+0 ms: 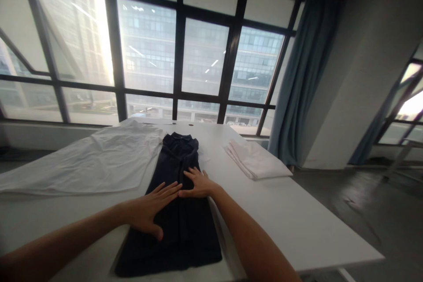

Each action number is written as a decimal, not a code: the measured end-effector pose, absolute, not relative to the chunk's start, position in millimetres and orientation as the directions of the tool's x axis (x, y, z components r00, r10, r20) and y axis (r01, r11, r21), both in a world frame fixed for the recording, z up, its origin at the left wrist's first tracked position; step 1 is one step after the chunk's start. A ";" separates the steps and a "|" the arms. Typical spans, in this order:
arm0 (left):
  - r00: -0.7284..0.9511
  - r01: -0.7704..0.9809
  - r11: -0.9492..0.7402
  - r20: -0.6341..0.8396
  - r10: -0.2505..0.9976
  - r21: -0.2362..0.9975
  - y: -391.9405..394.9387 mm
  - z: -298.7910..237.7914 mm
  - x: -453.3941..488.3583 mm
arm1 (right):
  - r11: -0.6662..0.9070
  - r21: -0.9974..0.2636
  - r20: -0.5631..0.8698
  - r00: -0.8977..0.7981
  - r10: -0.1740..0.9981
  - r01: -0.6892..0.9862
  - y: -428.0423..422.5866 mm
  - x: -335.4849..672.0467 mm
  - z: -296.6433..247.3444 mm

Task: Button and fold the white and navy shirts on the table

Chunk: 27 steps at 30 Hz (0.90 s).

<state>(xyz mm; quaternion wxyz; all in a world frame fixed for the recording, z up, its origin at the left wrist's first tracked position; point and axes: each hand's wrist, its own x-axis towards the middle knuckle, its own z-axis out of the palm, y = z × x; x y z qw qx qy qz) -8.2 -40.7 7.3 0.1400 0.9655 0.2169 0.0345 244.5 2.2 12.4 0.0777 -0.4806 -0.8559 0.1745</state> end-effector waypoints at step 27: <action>0.855 0.407 -0.860 0.204 0.477 0.308 -39.5 15.5 5.5 | 0.478 -0.335 0.421 -0.325 0.847 0.812 35.9 259.9 -3.7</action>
